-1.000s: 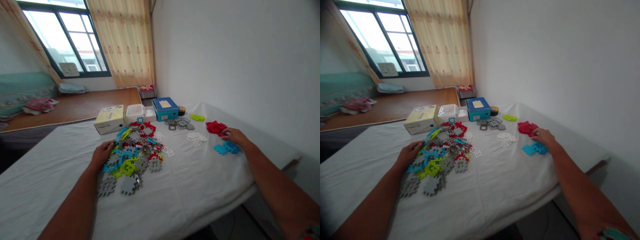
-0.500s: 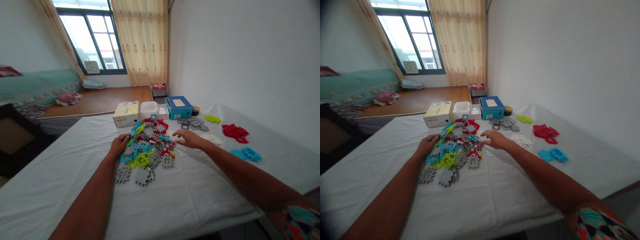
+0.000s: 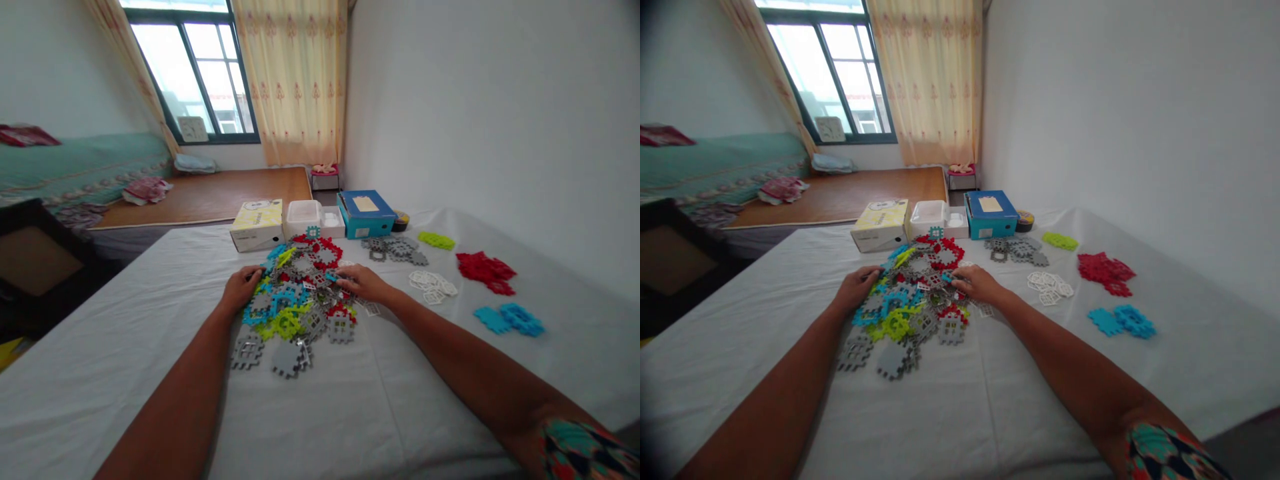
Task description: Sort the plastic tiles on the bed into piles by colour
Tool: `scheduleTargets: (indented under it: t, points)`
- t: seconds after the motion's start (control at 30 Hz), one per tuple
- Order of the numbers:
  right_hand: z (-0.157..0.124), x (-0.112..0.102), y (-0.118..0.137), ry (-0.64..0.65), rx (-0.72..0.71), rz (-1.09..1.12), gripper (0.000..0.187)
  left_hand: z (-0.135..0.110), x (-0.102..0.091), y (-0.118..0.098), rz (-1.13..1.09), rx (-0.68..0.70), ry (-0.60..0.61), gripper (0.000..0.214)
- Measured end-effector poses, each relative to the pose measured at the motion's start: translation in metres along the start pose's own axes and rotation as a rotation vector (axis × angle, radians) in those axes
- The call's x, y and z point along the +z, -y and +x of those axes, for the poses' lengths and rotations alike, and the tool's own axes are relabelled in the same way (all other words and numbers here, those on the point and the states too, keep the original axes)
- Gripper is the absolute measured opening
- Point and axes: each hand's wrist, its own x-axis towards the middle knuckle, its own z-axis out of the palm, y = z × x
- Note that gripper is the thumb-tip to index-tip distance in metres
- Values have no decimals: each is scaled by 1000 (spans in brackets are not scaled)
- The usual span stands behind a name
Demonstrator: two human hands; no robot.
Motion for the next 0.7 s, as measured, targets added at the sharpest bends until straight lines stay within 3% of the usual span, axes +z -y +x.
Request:
scheduleTargets:
  t: [0.2, 0.33, 0.47, 0.57, 0.7]
  points:
    - [1, 2, 1, -42, 30, 167, 24, 0, 0, 1, 2, 12, 3, 44]
    - [4, -4, -2, -123, 90, 145, 20, 0, 0, 2, -2, 11, -3, 44]
    - [-1, -25, -29, -271, 240, -154, 21, 0, 0, 2, -3, 23, -1, 44]
    - [-12, -39, -55, -288, 394, -404, 24, -1, 0, 2, 6, 25, 0, 45]
    - [-22, -45, -72, -293, 541, -542, 29, 0, 1, 4, 10, 27, 0, 46]
